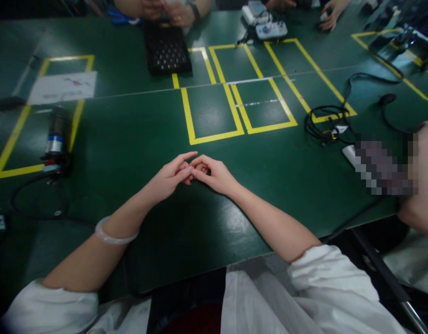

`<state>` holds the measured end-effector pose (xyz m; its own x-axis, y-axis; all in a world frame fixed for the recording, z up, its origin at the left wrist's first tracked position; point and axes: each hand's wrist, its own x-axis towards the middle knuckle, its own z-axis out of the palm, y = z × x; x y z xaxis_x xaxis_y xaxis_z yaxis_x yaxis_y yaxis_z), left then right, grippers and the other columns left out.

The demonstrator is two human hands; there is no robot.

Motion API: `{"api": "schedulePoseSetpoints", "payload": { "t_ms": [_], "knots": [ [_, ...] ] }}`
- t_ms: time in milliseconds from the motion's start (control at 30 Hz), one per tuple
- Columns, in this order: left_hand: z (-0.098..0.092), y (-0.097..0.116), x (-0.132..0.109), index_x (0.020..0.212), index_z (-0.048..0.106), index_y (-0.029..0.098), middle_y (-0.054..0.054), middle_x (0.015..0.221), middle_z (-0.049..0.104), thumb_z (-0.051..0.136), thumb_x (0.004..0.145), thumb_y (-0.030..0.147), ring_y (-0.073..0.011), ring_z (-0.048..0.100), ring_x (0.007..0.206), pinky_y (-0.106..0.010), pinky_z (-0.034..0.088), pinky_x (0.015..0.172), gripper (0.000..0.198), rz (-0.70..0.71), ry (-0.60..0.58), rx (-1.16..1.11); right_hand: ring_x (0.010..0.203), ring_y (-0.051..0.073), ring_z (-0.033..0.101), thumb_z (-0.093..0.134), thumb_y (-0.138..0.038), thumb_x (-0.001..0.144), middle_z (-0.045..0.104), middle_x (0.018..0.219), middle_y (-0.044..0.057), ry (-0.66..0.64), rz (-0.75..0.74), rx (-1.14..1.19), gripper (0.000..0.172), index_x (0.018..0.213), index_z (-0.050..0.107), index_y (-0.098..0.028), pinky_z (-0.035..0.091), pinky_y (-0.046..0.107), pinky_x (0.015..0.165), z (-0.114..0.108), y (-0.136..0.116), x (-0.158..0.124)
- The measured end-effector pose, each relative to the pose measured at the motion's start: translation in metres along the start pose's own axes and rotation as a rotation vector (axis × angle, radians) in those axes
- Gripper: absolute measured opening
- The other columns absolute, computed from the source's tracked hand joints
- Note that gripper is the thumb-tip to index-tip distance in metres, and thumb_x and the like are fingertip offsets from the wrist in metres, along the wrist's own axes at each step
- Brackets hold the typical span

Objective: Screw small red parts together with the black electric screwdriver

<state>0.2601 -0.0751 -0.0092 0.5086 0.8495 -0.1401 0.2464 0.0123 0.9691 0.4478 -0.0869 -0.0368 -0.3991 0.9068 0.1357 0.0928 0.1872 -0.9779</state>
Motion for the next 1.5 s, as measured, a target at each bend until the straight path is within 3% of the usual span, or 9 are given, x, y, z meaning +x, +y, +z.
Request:
{"api": "schedulePoseSetpoints", "payload": {
  "t_ms": [267,400,500,700,1067,1500],
  "knots": [
    [0.0002,-0.0027,-0.0029,0.143,0.044,0.012,0.000,0.072,0.057,0.050,0.097,0.039,-0.0122,0.057,0.067,-0.024,0.049,0.064,0.054,-0.027,0.006,-0.119,0.069,0.011,0.060,0.066,-0.038,0.090,0.069,0.079,0.000,-0.024,0.006,0.031,0.024,0.099,0.060,-0.017,0.047,0.025,0.067,0.0003,-0.0021,-0.0001],
    [0.0003,-0.0053,-0.0014,0.121,0.057,0.015,-0.001,0.075,0.061,0.052,0.095,0.044,-0.0120,0.060,0.066,-0.024,0.052,0.064,0.039,-0.084,0.049,-0.252,0.070,0.012,0.061,0.069,-0.038,0.088,0.068,0.080,0.000,0.013,0.003,0.061,0.026,0.102,0.061,-0.018,0.049,0.026,0.068,0.0010,-0.0004,-0.0010],
    [-0.0005,-0.0072,-0.0007,0.101,0.057,0.015,-0.002,0.074,0.061,0.055,0.093,0.049,-0.0113,0.060,0.064,-0.024,0.052,0.063,0.035,-0.112,0.071,-0.279,0.070,0.012,0.062,0.070,-0.038,0.088,0.068,0.081,0.000,0.042,-0.005,0.061,0.026,0.102,0.062,-0.018,0.049,0.025,0.067,0.0014,0.0005,-0.0013],
    [-0.0018,-0.0039,-0.0017,0.090,0.057,0.014,-0.002,0.074,0.060,0.057,0.091,0.049,-0.0110,0.059,0.064,-0.024,0.051,0.064,0.035,-0.115,0.045,-0.251,0.071,0.012,0.062,0.068,-0.038,0.089,0.069,0.082,0.000,0.070,-0.026,-0.005,0.025,0.104,0.062,-0.019,0.049,0.026,0.067,0.0013,-0.0002,-0.0015],
    [-0.0014,-0.0051,-0.0041,0.099,0.056,0.014,0.000,0.076,0.060,0.066,0.085,0.032,-0.0104,0.059,0.066,-0.024,0.051,0.064,0.025,-0.079,0.045,-0.192,0.071,0.011,0.060,0.068,-0.037,0.088,0.066,0.083,0.000,0.088,-0.025,0.018,0.029,0.109,0.058,-0.020,0.048,0.025,0.066,0.0018,0.0036,-0.0010],
    [0.0004,-0.0038,-0.0040,0.099,0.056,0.014,-0.002,0.086,0.062,0.075,0.076,0.025,-0.0098,0.060,0.071,-0.022,0.052,0.065,0.032,-0.014,0.050,-0.175,0.067,0.011,0.058,0.067,-0.043,0.088,0.063,0.078,-0.001,0.131,0.025,0.052,0.025,0.090,0.059,-0.019,0.047,0.026,0.064,0.0001,0.0002,0.0012]
  ]
}}
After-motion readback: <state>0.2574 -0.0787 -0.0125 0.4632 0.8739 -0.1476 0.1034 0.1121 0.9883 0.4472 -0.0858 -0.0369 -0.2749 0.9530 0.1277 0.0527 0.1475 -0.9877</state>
